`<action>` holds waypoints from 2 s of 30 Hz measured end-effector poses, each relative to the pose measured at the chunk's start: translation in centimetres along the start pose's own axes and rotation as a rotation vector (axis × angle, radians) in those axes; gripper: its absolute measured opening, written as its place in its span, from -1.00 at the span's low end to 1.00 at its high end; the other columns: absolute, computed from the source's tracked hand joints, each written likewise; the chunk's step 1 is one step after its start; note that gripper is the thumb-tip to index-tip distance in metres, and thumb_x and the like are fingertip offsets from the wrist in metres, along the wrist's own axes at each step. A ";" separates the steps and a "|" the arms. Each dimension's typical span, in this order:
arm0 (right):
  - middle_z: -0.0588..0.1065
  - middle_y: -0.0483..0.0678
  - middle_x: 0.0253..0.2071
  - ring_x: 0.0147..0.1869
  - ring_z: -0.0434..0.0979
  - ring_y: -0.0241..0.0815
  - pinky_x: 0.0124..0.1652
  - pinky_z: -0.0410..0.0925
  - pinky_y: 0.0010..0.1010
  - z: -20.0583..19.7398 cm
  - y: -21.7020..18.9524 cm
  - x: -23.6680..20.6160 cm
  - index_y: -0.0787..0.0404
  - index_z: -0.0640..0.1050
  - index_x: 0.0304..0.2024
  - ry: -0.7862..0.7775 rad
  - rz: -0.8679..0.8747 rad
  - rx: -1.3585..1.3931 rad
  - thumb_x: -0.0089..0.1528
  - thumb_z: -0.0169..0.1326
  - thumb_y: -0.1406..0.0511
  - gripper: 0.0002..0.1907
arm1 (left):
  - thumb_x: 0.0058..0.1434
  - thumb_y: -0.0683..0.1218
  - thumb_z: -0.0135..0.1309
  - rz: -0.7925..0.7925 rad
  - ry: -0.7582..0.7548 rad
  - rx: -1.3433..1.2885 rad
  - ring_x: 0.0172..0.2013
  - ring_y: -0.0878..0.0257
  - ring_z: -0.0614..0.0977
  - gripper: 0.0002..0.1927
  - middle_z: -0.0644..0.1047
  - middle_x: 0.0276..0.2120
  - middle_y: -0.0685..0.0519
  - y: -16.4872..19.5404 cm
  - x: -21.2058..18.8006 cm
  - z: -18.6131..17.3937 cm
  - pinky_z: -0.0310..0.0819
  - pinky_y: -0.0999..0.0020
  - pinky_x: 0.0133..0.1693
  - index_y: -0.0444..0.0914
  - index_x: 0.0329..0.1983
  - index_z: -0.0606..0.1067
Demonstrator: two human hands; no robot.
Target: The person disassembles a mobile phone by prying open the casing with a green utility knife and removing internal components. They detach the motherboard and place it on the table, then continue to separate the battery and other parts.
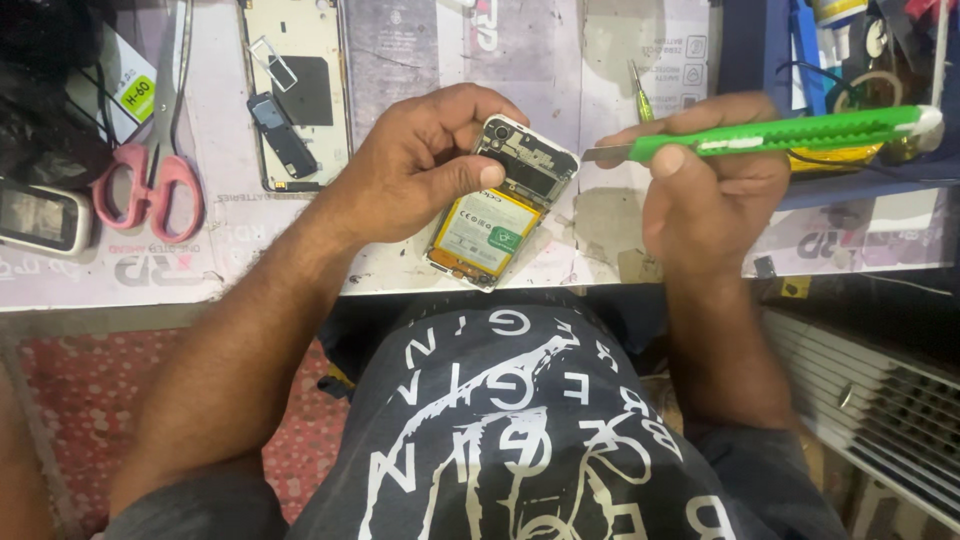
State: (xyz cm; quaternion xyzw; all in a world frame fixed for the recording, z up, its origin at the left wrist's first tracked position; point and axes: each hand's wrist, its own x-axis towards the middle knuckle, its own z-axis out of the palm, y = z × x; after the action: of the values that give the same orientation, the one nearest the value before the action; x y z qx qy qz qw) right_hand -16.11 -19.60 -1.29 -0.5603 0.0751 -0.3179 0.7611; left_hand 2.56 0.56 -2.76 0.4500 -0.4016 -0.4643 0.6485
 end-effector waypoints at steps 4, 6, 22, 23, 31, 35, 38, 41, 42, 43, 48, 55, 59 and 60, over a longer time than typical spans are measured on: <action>0.51 0.14 -0.23 -0.20 0.67 0.12 -0.12 0.61 -0.02 -0.4 0.3 -0.1 0.37 0.41 -0.02 -0.003 -0.004 -0.005 0.31 0.05 0.53 -0.80 | 0.50 -0.10 0.09 0.011 -0.007 0.006 -0.12 0.42 0.66 -0.67 0.65 -0.15 0.05 -0.1 0.1 -0.1 0.61 0.48 -0.04 -0.36 0.22 0.41; 0.52 0.14 -0.22 -0.18 0.68 0.12 -0.11 0.61 -0.03 -0.5 0.4 -0.1 0.36 0.41 0.02 -0.045 -0.021 0.006 0.35 0.05 0.53 -0.80 | 0.50 -0.09 0.09 0.017 -0.009 0.009 -0.11 0.41 0.66 -0.66 0.65 -0.14 0.05 -0.1 0.1 -0.2 0.62 0.47 -0.03 -0.36 0.23 0.41; 0.58 0.27 -0.15 -0.14 0.68 -0.01 -0.08 0.58 -0.27 0.3 -0.1 -0.2 0.29 0.32 0.04 -0.102 -0.156 -0.335 0.36 0.02 0.51 -0.77 | 0.49 -0.10 0.09 0.022 0.012 0.050 -0.14 0.43 0.66 -0.68 0.63 -0.18 0.07 -0.1 0.2 -0.2 0.62 0.49 -0.06 -0.35 0.21 0.42; 0.58 0.27 -0.14 -0.13 0.68 -0.02 -0.08 0.58 -0.28 0.3 -0.1 -0.1 0.29 0.32 0.05 -0.099 -0.162 -0.344 0.37 0.01 0.51 -0.76 | 0.49 -0.10 0.09 0.017 0.014 0.044 -0.14 0.43 0.66 -0.68 0.63 -0.18 0.07 -0.1 0.2 -0.2 0.61 0.48 -0.06 -0.35 0.21 0.42; 0.55 0.33 -0.05 -0.02 0.65 0.00 0.01 0.57 -0.26 1.3 0.1 0.4 0.30 0.28 0.07 -0.167 -0.168 -0.397 0.36 0.05 0.63 -0.67 | 0.47 -0.09 0.09 0.024 0.024 0.106 -0.15 0.42 0.65 -0.69 0.65 -0.20 0.07 0.5 0.3 -0.2 0.59 0.48 -0.07 -0.33 0.19 0.42; 0.57 0.29 -0.08 -0.01 0.68 -0.02 0.04 0.59 -0.26 1.1 0.0 -0.1 0.29 0.29 0.07 -0.123 -0.126 -0.344 0.43 0.07 0.61 -0.70 | 0.48 -0.09 0.09 0.021 0.025 0.084 -0.15 0.42 0.65 -0.68 0.64 -0.20 0.07 0.5 0.2 -0.2 0.59 0.47 -0.07 -0.33 0.20 0.42; 0.57 0.26 -0.12 -0.05 0.68 -0.02 -0.01 0.61 -0.25 0.8 0.0 0.1 0.28 0.30 0.08 -0.125 -0.137 -0.343 0.39 0.07 0.60 -0.68 | 0.48 -0.09 0.09 0.027 0.021 0.078 -0.16 0.42 0.64 -0.68 0.63 -0.22 0.08 0.3 0.1 -0.2 0.59 0.47 -0.08 -0.33 0.21 0.42; 0.58 0.25 -0.10 -0.05 0.69 -0.03 -0.03 0.60 -0.26 1.0 -0.4 0.1 0.28 0.32 0.10 -0.139 -0.142 -0.347 0.40 0.05 0.59 -0.70 | 0.50 -0.09 0.09 0.043 0.010 0.062 -0.13 0.41 0.65 -0.69 0.64 -0.18 0.08 0.3 0.1 -0.3 0.59 0.46 -0.04 -0.33 0.21 0.42; 0.57 0.25 -0.09 -0.08 0.68 -0.03 -0.07 0.60 -0.25 1.1 -0.8 -0.1 0.29 0.32 0.08 -0.125 -0.127 -0.364 0.38 0.03 0.57 -0.72 | 0.50 -0.09 0.10 0.042 0.015 0.066 -0.12 0.41 0.65 -0.69 0.65 -0.17 0.08 0.3 0.1 -0.3 0.59 0.46 -0.04 -0.32 0.21 0.42; 0.57 0.25 -0.10 -0.10 0.68 -0.03 -0.09 0.60 -0.26 1.3 -1.5 -0.4 0.30 0.33 0.11 -0.144 -0.098 -0.421 0.37 0.04 0.56 -0.70 | 0.50 -0.09 0.10 0.041 0.021 0.071 -0.12 0.41 0.65 -0.69 0.65 -0.17 0.08 0.3 0.1 -0.3 0.59 0.47 -0.03 -0.32 0.21 0.42; 0.57 0.17 -0.27 -0.24 0.68 -0.05 -0.22 0.55 -0.32 1.8 -5.0 -0.9 0.31 0.29 0.36 -0.297 0.184 -0.858 0.35 0.17 0.48 -0.44 | 0.45 -0.22 0.06 0.027 0.150 0.122 -0.13 0.40 0.65 -0.72 0.64 -0.17 0.07 0.2 0.3 0.0 0.61 0.46 -0.04 -0.33 0.20 0.42; 0.54 0.02 -0.55 -0.43 0.60 0.04 -0.36 0.41 -0.14 3.4 -3.0 2.2 0.34 0.25 0.41 -0.385 0.236 -1.267 0.31 0.23 0.32 -0.32 | 0.38 -0.31 0.06 -0.048 0.271 0.251 -0.26 0.40 0.63 -0.58 0.61 -0.28 0.04 0.1 0.3 0.2 0.53 0.50 -0.21 -0.34 0.30 0.36; 0.55 0.11 -0.32 -0.30 0.62 0.14 -0.27 0.45 -0.09 2.6 -2.6 2.5 0.27 0.36 0.29 -0.260 -0.063 -1.475 0.34 0.23 0.32 -0.49 | 0.43 -0.31 0.04 -0.001 0.222 0.202 -0.16 0.39 0.66 -0.60 0.65 -0.18 0.02 0.3 0.5 0.2 0.59 0.48 -0.11 -0.35 0.31 0.33; 0.54 0.17 -0.23 -0.28 0.61 0.19 -0.27 0.45 -0.06 2.1 -2.8 2.4 0.26 0.37 0.23 -0.261 -0.127 -1.553 0.30 0.23 0.33 -0.51 | 0.43 -0.31 0.04 -0.010 0.220 0.193 -0.16 0.39 0.65 -0.61 0.65 -0.18 0.01 0.3 0.4 0.2 0.58 0.48 -0.10 -0.35 0.30 0.33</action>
State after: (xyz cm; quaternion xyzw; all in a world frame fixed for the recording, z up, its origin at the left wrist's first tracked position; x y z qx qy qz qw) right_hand -14.32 -19.75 2.53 -0.9674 0.1536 -0.1492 0.1350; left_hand 2.56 0.18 -2.37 0.5605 -0.3686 -0.3746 0.6401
